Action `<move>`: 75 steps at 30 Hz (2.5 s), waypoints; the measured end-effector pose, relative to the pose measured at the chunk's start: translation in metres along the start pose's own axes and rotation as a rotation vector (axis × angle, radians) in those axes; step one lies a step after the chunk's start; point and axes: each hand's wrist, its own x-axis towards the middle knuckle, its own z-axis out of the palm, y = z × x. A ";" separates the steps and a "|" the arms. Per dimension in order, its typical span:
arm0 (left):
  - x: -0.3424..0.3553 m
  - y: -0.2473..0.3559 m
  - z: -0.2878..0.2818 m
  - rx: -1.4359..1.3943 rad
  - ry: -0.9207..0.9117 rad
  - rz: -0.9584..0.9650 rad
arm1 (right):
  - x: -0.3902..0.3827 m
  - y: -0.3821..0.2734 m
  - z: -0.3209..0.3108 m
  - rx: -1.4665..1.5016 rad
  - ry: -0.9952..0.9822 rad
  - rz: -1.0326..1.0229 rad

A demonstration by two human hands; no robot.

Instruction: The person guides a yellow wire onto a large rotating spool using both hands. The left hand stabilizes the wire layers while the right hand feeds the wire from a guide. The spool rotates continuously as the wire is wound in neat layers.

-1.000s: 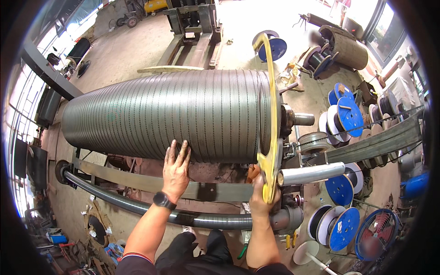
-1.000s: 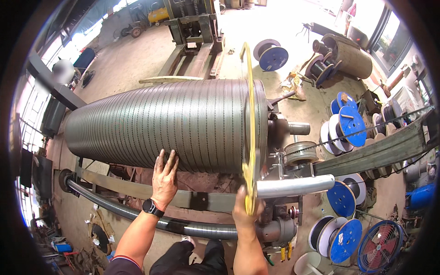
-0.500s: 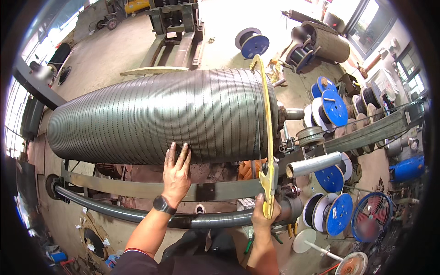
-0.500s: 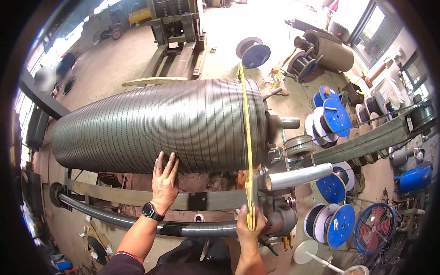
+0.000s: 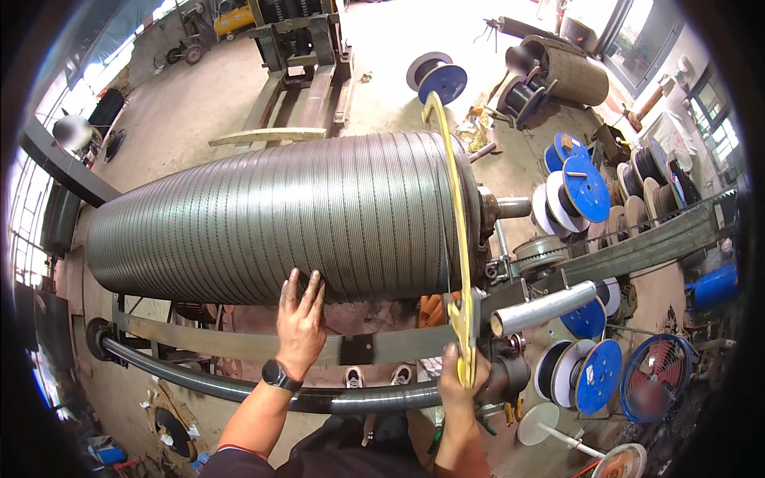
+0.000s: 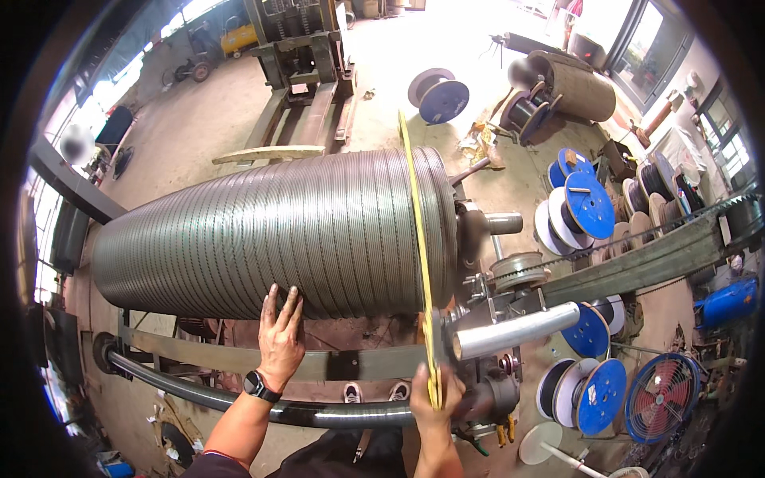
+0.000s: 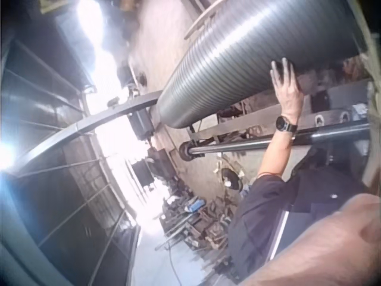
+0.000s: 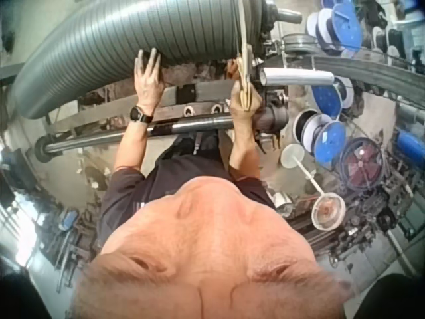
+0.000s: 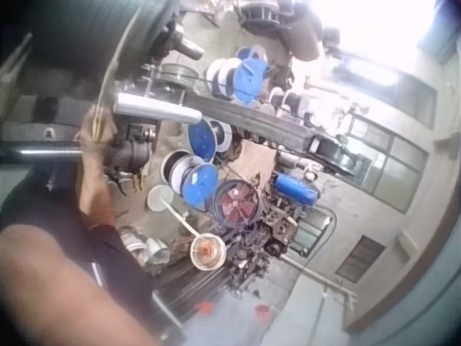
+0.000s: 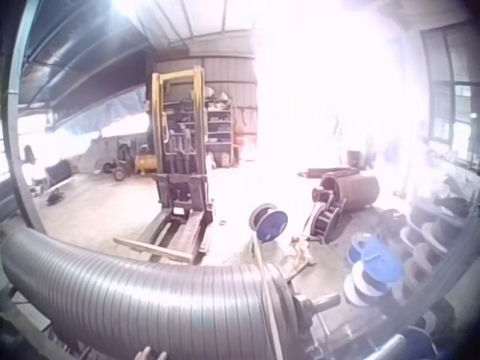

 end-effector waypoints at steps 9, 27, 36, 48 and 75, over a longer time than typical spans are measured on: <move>0.000 0.007 0.002 -0.013 0.016 -0.039 | -0.002 -0.012 -0.017 0.010 -0.072 0.043; 0.004 -0.002 -0.003 0.035 -0.012 0.047 | 0.048 -0.026 0.021 0.049 -0.005 0.063; 0.001 -0.007 0.003 0.017 -0.009 0.063 | 0.035 -0.024 0.008 -0.025 -0.021 0.079; 0.001 -0.005 -0.001 0.061 -0.003 0.063 | 0.036 -0.018 0.009 -0.007 -0.009 -0.014; 0.002 -0.003 -0.001 0.065 -0.003 0.075 | 0.035 0.005 0.016 0.023 0.014 0.004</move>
